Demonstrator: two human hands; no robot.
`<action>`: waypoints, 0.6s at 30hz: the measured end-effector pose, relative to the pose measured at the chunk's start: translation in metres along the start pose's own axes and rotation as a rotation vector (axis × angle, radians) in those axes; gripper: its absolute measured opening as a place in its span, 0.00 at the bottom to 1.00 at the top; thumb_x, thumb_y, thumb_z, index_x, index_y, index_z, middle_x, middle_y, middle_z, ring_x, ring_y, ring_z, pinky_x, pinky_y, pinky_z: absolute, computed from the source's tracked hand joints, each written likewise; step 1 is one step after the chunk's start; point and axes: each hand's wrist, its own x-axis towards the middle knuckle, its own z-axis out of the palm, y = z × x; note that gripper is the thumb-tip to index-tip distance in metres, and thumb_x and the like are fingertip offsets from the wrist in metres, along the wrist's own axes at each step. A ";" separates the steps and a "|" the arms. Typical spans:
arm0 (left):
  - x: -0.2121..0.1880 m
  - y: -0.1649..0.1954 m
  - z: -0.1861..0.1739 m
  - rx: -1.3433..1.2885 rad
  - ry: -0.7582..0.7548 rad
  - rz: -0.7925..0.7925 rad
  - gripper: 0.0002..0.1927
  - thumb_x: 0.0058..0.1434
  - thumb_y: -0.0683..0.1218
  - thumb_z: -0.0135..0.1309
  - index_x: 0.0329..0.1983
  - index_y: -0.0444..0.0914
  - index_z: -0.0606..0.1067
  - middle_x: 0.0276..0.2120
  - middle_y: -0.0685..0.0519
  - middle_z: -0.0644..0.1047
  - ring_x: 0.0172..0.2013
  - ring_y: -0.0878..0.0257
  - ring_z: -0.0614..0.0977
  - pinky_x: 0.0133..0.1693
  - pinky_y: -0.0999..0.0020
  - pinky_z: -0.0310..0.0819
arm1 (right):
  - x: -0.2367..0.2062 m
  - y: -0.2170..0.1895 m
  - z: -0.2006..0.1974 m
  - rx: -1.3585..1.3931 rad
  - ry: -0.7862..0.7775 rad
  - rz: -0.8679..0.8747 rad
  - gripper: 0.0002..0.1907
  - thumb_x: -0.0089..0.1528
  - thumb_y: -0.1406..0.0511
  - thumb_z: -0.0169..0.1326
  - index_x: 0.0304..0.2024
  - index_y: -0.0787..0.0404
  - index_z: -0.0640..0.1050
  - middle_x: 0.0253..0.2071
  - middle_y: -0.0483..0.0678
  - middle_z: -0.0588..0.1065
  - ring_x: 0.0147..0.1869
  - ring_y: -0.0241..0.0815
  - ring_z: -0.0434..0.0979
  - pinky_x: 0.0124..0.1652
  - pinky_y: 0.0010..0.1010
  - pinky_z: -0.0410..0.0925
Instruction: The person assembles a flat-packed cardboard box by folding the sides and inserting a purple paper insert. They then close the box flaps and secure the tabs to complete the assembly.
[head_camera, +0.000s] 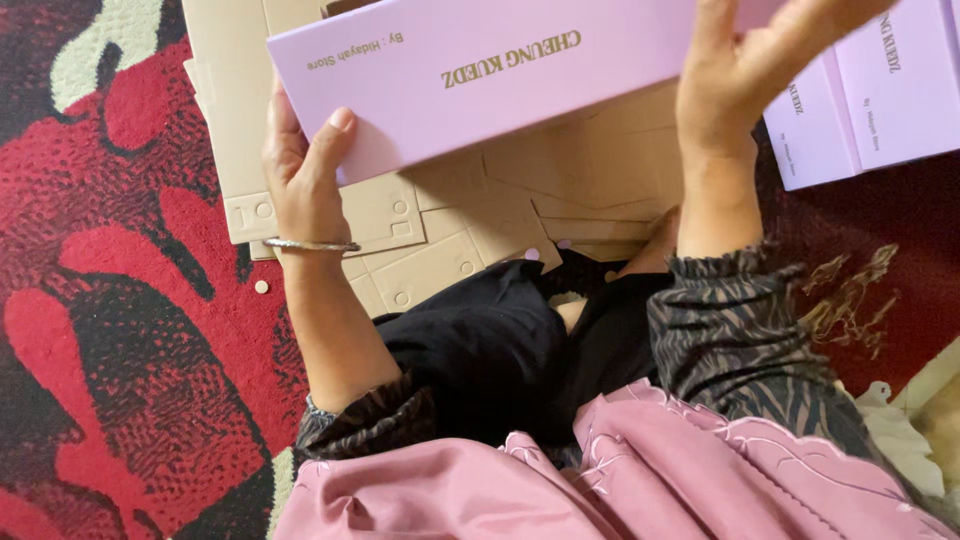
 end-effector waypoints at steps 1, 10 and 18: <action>0.000 0.002 -0.002 0.006 0.010 0.004 0.33 0.72 0.40 0.57 0.78 0.33 0.60 0.63 0.48 0.75 0.61 0.63 0.76 0.65 0.68 0.70 | -0.009 0.018 -0.011 0.013 -0.026 0.049 0.47 0.69 0.52 0.58 0.76 0.53 0.41 0.79 0.47 0.38 0.82 0.45 0.32 0.77 0.44 0.35; -0.010 0.057 -0.029 0.007 0.009 -0.074 0.29 0.70 0.37 0.54 0.75 0.30 0.65 0.62 0.47 0.77 0.62 0.61 0.77 0.68 0.67 0.71 | -0.039 0.005 -0.052 1.125 -0.701 0.837 0.65 0.55 0.31 0.60 0.79 0.62 0.55 0.79 0.55 0.57 0.85 0.52 0.54 0.81 0.47 0.53; -0.016 0.070 -0.035 -0.053 -0.079 -0.091 0.29 0.73 0.37 0.55 0.75 0.29 0.63 0.63 0.46 0.74 0.61 0.60 0.74 0.70 0.65 0.68 | -0.043 -0.025 -0.036 1.291 -0.672 1.023 0.58 0.58 0.29 0.54 0.71 0.66 0.63 0.62 0.52 0.67 0.68 0.43 0.69 0.64 0.42 0.67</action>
